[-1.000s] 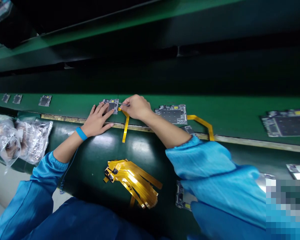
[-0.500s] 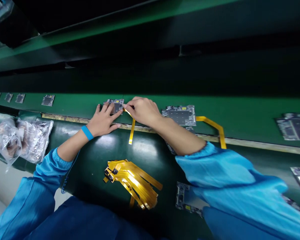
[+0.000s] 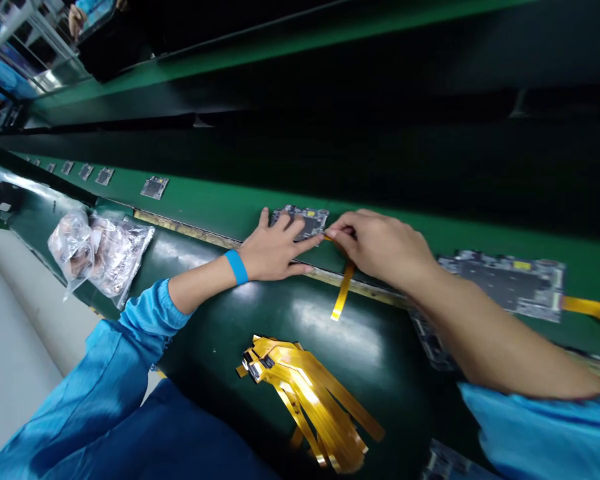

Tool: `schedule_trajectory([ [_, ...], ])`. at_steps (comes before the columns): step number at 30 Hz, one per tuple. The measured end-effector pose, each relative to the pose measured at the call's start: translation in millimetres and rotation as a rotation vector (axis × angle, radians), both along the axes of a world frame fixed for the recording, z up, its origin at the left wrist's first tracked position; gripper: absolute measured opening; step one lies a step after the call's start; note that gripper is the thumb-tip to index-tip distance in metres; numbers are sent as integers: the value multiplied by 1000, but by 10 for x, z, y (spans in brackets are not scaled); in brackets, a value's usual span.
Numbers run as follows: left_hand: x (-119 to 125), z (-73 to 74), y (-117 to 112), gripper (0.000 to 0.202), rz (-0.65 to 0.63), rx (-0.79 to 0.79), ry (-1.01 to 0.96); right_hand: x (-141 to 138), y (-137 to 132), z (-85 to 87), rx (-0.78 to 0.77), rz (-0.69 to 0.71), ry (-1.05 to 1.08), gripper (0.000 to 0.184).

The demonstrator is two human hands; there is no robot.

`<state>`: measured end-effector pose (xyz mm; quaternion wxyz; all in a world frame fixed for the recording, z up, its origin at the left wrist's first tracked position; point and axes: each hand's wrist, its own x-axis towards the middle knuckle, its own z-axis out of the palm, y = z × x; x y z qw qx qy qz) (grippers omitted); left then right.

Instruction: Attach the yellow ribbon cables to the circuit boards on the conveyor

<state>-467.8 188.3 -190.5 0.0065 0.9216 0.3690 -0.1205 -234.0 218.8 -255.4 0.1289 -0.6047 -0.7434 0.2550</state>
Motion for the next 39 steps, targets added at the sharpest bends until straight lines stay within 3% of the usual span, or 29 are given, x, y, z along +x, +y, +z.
schedule_trajectory([
  [4,33,-32,18,64,-8,0,-48,73,-21,-32,58,-13,71,30],
  [9,-236,4,115,61,51,-19,-150,-87,-360,348,56,-63,-35,28],
  [13,-680,67,173,58,143,-48,-268,-313,-817,579,-20,181,116,25],
  [16,-945,67,131,54,197,-62,-358,-471,-1156,606,-124,421,234,24],
  [20,-1076,22,-43,49,180,-94,-447,-602,-1427,578,-142,573,231,12],
  [24,-1081,-19,-233,46,122,-117,-539,-655,-1462,563,-163,588,155,3],
  [32,-1026,22,-328,37,45,-100,-662,-710,-1506,603,-200,568,265,17],
  [36,-778,59,-242,36,-45,-123,-690,-725,-1627,589,-88,543,315,25],
  [39,-372,109,-164,35,-120,-174,-614,-745,-1749,526,37,504,294,26],
])
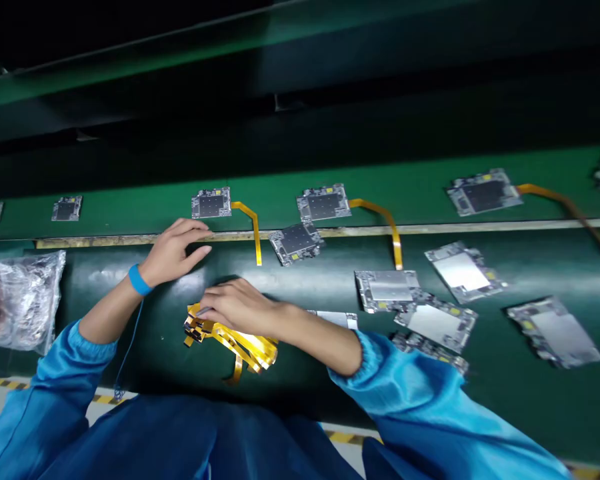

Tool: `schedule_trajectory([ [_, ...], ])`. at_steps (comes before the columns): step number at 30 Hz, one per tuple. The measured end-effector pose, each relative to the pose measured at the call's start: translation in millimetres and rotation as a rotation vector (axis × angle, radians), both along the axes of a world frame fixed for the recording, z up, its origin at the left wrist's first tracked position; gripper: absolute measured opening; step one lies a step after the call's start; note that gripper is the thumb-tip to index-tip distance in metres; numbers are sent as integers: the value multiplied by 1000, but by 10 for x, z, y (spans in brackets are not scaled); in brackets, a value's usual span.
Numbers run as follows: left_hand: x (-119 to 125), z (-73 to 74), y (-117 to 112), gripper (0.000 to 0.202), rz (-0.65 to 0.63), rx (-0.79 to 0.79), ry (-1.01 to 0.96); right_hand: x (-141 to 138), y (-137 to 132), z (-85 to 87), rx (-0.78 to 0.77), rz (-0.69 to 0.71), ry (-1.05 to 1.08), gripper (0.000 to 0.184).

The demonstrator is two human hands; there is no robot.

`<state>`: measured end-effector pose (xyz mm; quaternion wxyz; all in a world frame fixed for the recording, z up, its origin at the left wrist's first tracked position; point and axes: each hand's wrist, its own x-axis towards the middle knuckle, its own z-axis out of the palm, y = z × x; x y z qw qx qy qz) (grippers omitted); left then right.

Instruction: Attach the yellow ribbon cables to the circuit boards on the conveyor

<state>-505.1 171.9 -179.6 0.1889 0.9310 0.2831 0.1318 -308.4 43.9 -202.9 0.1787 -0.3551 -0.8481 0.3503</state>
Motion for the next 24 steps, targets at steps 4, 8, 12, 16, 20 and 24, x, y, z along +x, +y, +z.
schedule_trajectory([
  [4,801,95,5,38,-88,-25,162,-20,-151,-98,141,-50,-14,27],
  [8,1521,156,-140,47,-184,12,335,-27,-231,-155,200,-71,-8,29],
  [12,1822,168,-267,41,-202,49,482,-51,-254,-185,180,-64,-39,30],
  [16,1818,230,-253,24,-270,82,533,-71,-242,-173,124,-39,-70,31],
  [20,1653,394,-115,36,-245,74,468,-48,-212,-100,-16,-41,9,29],
  [24,1264,492,127,39,-137,24,356,-8,-200,-77,-151,-95,78,23],
])
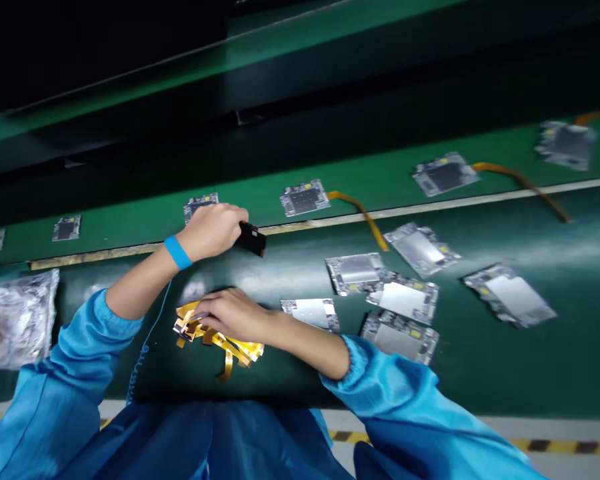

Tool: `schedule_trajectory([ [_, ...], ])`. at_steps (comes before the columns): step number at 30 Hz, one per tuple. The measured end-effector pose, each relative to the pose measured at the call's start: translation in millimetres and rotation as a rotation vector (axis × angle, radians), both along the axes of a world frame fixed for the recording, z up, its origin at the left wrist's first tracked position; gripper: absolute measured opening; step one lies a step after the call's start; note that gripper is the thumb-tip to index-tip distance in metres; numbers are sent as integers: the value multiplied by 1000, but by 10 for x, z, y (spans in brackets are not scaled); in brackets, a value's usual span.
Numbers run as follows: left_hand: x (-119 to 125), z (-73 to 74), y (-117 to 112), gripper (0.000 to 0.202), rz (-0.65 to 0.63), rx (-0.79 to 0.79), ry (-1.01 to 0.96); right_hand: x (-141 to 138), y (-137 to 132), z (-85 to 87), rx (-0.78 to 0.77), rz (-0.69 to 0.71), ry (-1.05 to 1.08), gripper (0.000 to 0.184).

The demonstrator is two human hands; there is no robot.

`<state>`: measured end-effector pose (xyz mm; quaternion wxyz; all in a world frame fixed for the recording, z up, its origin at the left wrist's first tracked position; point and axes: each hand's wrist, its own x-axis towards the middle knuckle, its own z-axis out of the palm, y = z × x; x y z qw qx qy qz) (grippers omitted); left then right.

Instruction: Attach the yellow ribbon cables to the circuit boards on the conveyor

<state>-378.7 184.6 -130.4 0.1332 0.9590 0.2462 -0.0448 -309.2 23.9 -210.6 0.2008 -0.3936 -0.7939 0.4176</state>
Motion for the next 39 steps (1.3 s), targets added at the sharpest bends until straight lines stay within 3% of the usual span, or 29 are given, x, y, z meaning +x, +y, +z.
schedule_trajectory([
  [6,-1059,-184,316,35,155,-203,-410,26,-11,-65,-107,-88,120,25],
  [9,-1576,-363,326,24,266,-455,-598,28,-3,-56,-189,-170,164,37],
  [14,-2016,-674,233,15,405,-801,-631,26,35,17,-315,-271,207,40],
  [17,-2084,-753,246,14,453,-876,-558,33,51,51,-345,-312,215,35],
  [21,-2101,-684,345,28,455,-904,-521,55,72,80,-351,-387,222,45],
  [27,-1948,-448,254,23,464,-539,-547,66,169,128,-389,-546,253,64],
  [29,-1847,-396,122,19,445,-610,-517,61,219,126,-366,-609,269,64],
  [31,-1740,-380,-21,25,392,-777,-486,53,268,110,-341,-652,291,60],
  [34,-1598,-428,-186,30,334,-944,-509,41,329,72,-325,-670,315,57],
  [39,-1475,-571,-273,26,387,-958,-537,31,440,64,-275,-636,299,58],
])
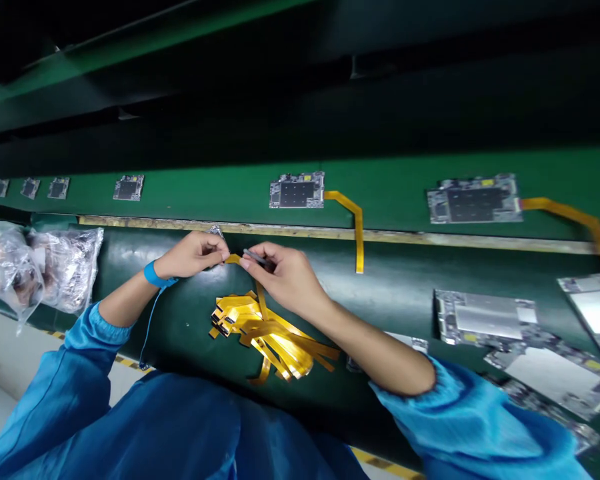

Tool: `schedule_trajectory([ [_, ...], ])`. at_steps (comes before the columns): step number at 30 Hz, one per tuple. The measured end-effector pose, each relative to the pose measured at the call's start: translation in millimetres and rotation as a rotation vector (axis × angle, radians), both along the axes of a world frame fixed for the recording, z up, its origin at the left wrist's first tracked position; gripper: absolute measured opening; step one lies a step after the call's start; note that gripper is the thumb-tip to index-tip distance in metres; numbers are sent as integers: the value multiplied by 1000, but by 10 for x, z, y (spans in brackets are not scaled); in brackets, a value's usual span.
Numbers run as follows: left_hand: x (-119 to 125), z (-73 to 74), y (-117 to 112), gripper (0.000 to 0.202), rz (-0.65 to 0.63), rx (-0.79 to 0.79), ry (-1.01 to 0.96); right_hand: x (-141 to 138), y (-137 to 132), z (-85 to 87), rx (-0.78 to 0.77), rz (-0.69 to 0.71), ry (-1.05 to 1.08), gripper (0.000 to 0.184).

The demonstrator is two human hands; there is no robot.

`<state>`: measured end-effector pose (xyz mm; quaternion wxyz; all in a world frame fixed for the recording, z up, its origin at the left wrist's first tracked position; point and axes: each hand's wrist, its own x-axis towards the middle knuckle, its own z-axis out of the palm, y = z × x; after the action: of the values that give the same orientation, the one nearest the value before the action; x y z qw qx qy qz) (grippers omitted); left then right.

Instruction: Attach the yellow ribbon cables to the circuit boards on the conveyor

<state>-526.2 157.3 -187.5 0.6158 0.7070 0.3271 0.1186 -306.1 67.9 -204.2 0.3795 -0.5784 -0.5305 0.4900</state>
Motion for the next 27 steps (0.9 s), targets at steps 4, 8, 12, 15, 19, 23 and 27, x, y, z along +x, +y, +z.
schedule_trajectory([
  [4,-37,-29,20,22,-6,73,42,24,159,38,36,119,-60,55],
  [8,-166,29,116,17,-23,476,220,108,328,7,44,117,-113,57],
  [12,-235,70,222,27,-262,787,402,184,421,-62,35,101,-162,55],
  [15,-210,73,249,33,-386,869,497,196,440,-92,22,116,-221,50],
  [19,-156,95,236,33,-455,917,583,184,441,-96,16,134,-302,41],
  [23,-115,126,213,28,-481,952,616,177,450,-95,27,144,-346,36],
  [27,-109,131,186,23,-479,972,625,159,475,-104,20,151,-393,30],
])
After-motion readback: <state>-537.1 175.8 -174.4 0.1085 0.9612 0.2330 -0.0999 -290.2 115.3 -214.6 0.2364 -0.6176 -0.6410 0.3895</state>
